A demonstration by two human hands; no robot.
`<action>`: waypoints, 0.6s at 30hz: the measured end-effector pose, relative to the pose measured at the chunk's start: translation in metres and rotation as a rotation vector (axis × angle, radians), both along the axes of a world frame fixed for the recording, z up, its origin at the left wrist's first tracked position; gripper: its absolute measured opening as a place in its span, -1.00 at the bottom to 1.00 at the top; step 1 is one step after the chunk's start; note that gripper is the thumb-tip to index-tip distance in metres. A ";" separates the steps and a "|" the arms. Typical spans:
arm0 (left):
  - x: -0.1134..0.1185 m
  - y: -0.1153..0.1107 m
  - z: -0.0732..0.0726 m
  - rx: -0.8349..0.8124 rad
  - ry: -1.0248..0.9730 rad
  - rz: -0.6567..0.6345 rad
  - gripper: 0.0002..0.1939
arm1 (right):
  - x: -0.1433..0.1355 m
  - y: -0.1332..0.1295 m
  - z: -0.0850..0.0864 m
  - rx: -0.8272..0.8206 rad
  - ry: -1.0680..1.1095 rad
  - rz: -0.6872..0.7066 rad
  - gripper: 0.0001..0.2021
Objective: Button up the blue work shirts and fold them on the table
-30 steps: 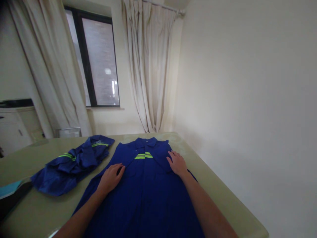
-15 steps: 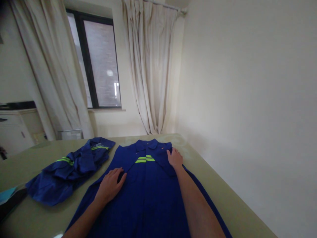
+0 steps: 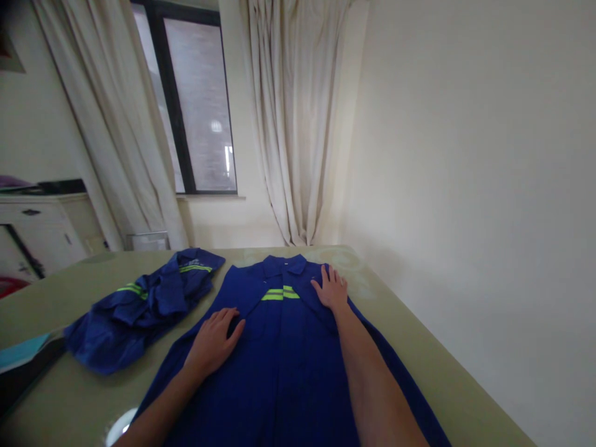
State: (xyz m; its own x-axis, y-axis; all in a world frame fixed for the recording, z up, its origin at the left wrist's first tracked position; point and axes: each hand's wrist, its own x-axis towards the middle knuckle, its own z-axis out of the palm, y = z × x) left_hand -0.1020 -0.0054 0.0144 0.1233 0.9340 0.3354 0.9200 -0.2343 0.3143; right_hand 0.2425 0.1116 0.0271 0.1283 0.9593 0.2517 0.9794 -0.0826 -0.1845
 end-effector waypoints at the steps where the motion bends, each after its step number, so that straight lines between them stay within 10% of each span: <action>1: 0.000 0.001 -0.001 -0.006 0.004 0.000 -0.49 | -0.004 -0.005 0.004 0.045 -0.008 0.029 -0.34; 6: -0.002 0.010 -0.011 -0.080 0.086 -0.065 -0.37 | -0.024 -0.066 0.024 -0.040 -0.003 0.216 -0.38; 12: -0.002 0.010 -0.004 -0.067 0.142 -0.061 -0.42 | 0.013 -0.219 0.035 -0.265 0.087 0.384 -0.23; 18: 0.005 -0.012 0.018 -0.017 0.212 -0.035 -0.54 | 0.092 -0.356 -0.017 -0.100 0.176 0.238 -0.30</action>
State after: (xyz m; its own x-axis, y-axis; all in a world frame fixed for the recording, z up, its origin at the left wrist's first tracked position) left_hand -0.0968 -0.0175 0.0321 0.2220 0.9331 0.2829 0.9573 -0.2636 0.1182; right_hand 0.3347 -0.2443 0.0104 -0.0694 0.9865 0.1486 0.9272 0.1188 -0.3552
